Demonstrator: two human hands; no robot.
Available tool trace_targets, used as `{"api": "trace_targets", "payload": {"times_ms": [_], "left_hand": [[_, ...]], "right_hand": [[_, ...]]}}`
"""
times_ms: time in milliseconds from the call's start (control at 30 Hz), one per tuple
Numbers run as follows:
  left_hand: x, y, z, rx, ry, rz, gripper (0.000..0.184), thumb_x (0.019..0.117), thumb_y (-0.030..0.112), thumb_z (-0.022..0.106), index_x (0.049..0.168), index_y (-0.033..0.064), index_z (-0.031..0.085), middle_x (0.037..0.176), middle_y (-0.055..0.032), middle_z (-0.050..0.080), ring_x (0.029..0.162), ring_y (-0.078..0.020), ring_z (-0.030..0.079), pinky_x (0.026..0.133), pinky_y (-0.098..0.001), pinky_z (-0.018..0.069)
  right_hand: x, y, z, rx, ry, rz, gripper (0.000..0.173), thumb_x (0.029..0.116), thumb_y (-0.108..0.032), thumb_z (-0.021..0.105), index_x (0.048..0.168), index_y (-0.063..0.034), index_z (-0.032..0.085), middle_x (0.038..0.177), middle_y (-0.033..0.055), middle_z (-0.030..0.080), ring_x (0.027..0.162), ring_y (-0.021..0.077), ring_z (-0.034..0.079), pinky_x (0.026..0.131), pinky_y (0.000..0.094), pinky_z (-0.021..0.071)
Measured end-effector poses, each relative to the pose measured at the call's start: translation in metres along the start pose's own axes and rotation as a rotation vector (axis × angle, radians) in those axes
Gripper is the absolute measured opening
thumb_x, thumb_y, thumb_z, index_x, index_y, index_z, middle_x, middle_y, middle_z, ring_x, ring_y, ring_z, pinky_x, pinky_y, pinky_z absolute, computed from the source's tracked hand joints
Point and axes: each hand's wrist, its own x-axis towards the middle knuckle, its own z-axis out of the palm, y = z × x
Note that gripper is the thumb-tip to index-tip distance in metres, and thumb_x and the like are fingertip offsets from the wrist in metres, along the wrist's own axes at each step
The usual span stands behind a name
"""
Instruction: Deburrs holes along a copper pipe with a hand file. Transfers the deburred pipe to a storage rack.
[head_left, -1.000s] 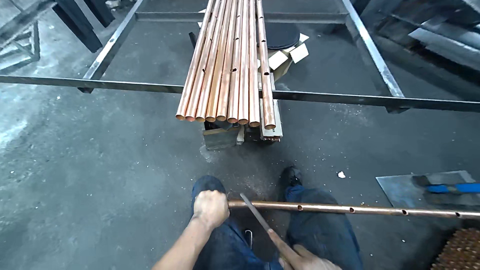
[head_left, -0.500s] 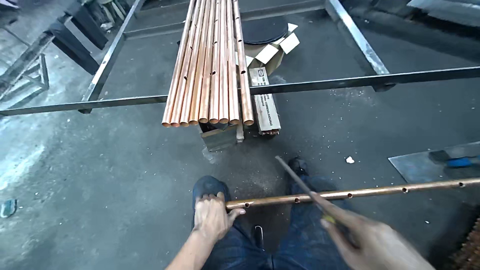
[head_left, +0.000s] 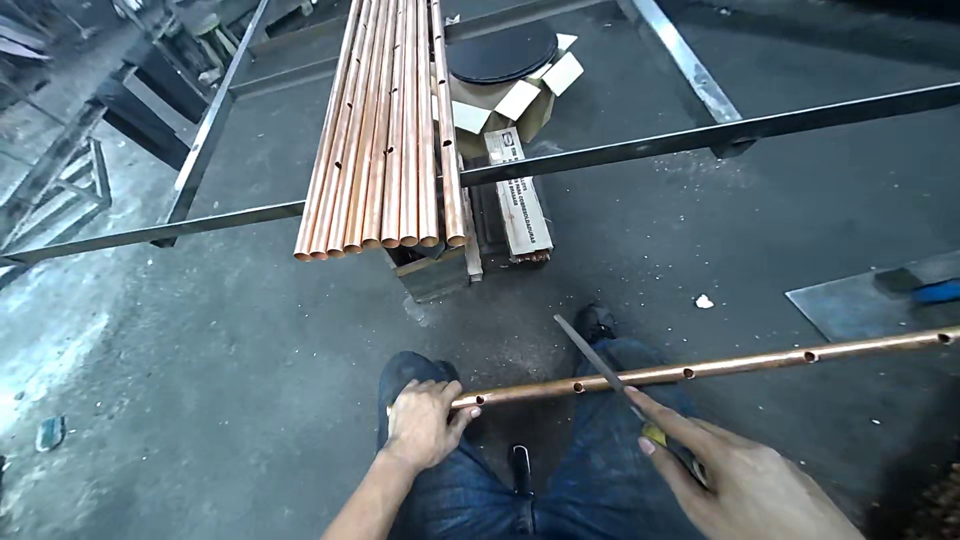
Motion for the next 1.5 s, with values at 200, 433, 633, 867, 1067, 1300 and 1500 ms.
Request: {"api": "trace_targets", "payload": {"times_ms": [200,433,633,867,1067,1300,1500], "left_hand": [[0.005,0.005,0.0,-0.009,0.014,-0.084,0.075,0.0952,0.082,0.034,0.098,0.0174,0.071,0.09,-0.0009,0.075,0.092,-0.0184,0.072,0.094,-0.0431,0.0541],[0.006,0.005,0.001,-0.001,0.023,-0.081,0.078,0.0954,0.083,0.028,0.094,0.0181,0.07,0.085,0.0,0.073,0.088,-0.0174,0.071,0.09,-0.0424,0.0545],[0.008,0.004,0.0,-0.011,0.009,-0.074,0.08,0.0981,0.08,0.021,0.094,0.0166,0.069,0.084,-0.0023,0.073,0.088,-0.0199,0.072,0.09,-0.044,0.055],[0.028,0.001,-0.03,-0.009,-0.328,-0.106,0.067,0.0943,0.077,0.044,0.106,0.0162,0.07,0.096,-0.0083,0.074,0.097,-0.0291,0.072,0.089,-0.0559,0.0553],[0.038,0.006,-0.035,0.02,-0.418,-0.168,0.035,0.0939,0.044,0.055,0.101,0.0144,0.072,0.101,-0.0094,0.075,0.102,-0.0314,0.071,0.088,-0.0583,0.0547],[0.039,0.005,-0.037,0.001,-0.418,-0.162,0.036,0.0937,0.044,0.054,0.1,0.0137,0.072,0.101,-0.0102,0.074,0.102,-0.0319,0.071,0.088,-0.0582,0.0546],[0.037,0.003,-0.03,0.001,-0.385,-0.17,0.036,0.0969,0.042,0.052,0.105,0.0129,0.071,0.104,-0.011,0.074,0.104,-0.0329,0.071,0.088,-0.0581,0.0548]], "right_hand": [[0.0,0.002,0.001,-0.009,-0.006,0.0,0.054,0.101,-0.037,0.056,0.154,-0.0275,0.052,0.105,0.0142,0.074,0.079,0.0329,0.071,0.066,0.0561,0.0575],[0.0,0.002,0.002,-0.023,-0.016,0.004,0.054,0.1005,-0.038,0.057,0.154,-0.0282,0.052,0.104,0.0138,0.073,0.078,0.0325,0.071,0.065,0.0561,0.0569],[0.002,0.002,0.006,-0.054,-0.024,-0.015,0.052,0.1018,-0.039,0.054,0.153,-0.0296,0.053,0.104,0.0121,0.074,0.076,0.0309,0.071,0.064,0.0549,0.0569],[-0.006,-0.034,0.016,-0.106,-0.092,-0.141,0.049,0.1042,-0.036,0.052,0.153,-0.0277,0.053,0.097,0.0136,0.073,0.071,0.0321,0.07,0.058,0.0535,0.0555],[-0.018,-0.069,0.032,-0.179,-0.216,-0.228,0.047,0.1076,-0.034,0.045,0.153,-0.0265,0.053,0.096,0.0157,0.072,0.075,0.0344,0.071,0.06,0.0512,0.0565],[0.001,-0.084,0.058,-0.257,-0.214,-0.238,0.048,0.1053,-0.031,0.046,0.153,-0.0241,0.053,0.094,0.0151,0.072,0.073,0.0337,0.071,0.058,0.0494,0.0565],[0.092,-0.13,0.066,-0.375,-0.451,-0.092,0.053,0.106,-0.032,0.04,0.159,-0.0272,0.04,0.109,0.0156,0.073,0.103,0.0371,0.071,0.084,0.0573,0.0562]]}}
